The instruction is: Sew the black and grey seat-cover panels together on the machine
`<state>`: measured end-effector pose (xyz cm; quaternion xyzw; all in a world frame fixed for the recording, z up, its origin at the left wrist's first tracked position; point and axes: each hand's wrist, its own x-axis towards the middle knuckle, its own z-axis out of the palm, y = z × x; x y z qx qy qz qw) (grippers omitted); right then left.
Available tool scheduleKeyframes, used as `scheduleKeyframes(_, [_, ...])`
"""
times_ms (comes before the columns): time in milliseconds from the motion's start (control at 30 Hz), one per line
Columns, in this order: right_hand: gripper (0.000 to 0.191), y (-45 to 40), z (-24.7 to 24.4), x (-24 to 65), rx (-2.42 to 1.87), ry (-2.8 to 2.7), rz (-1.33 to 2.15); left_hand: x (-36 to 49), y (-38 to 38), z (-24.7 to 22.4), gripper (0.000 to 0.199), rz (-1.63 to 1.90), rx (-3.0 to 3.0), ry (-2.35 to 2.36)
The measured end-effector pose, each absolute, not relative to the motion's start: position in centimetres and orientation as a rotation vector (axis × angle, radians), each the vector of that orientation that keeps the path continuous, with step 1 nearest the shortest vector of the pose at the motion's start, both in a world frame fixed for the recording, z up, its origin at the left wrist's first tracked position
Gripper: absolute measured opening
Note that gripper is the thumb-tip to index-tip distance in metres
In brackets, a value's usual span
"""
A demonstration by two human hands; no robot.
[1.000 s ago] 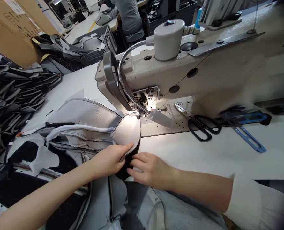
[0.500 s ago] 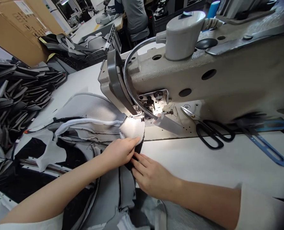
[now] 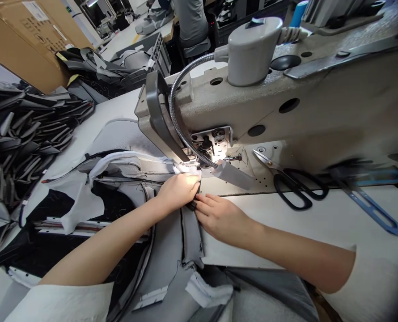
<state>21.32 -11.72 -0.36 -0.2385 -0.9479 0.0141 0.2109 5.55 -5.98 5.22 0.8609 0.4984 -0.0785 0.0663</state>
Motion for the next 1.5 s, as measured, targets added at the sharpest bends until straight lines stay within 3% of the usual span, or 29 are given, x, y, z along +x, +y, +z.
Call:
scheduleKeyframes(367, [0.022, -9.6, -0.5, 22.9, -0.852, -2.508, 0.221, 5.2, -4.1, 2.0, 0.040, -0.124, 2.764, 1.444])
scheduleKeyframes(500, [0.022, -11.2, 0.3, 23.3, -0.618, -2.581, 0.458, 5.8, -5.7, 3.7, 0.036, -0.196, 2.721, 1.516])
scheduleKeyframes(567, [0.029, -12.6, 0.9, 22.5, -0.396, -2.627, 0.686, 5.9, -7.9, 5.5, 0.038, -0.173, 2.699, 1.597])
scheduleKeyframes(700, [0.046, -15.0, 2.2, 18.4, -0.271, -2.399, 1.687, 4.5, -12.1, 9.5, 0.083, -0.335, 2.500, 1.719])
scheduleKeyframes(767, [0.048, -15.6, 2.7, 16.2, -0.225, -2.060, 2.082, 3.3, -12.6, 10.6, 0.087, -0.459, 2.308, 1.679])
scheduleKeyframes(867, [0.054, -15.8, 3.6, 15.0, -0.244, -1.676, 2.237, 1.8, -11.4, 10.0, 0.081, -0.491, 2.099, 1.513])
scheduleKeyframes(1033, [0.050, -14.8, 4.5, 18.2, -0.401, -2.016, 1.932, 0.7, -9.3, 6.0, 0.072, -0.107, 2.014, 1.429])
scheduleKeyframes(1200, [0.027, -12.7, 1.9, 19.8, -0.750, -2.489, 0.820, 0.6, -9.5, 4.9, 0.064, 0.225, 1.956, 1.392])
scheduleKeyframes(1300, [0.027, -11.6, -0.4, 18.9, -0.761, -2.528, 0.255, 0.7, -9.1, 5.2, 0.059, 0.239, 1.936, 1.487])
scheduleKeyframes(1500, [0.038, -11.7, -0.8, 17.4, -0.772, -2.701, -0.113, 1.4, -7.4, 6.4, 0.049, 0.027, 1.969, 1.318])
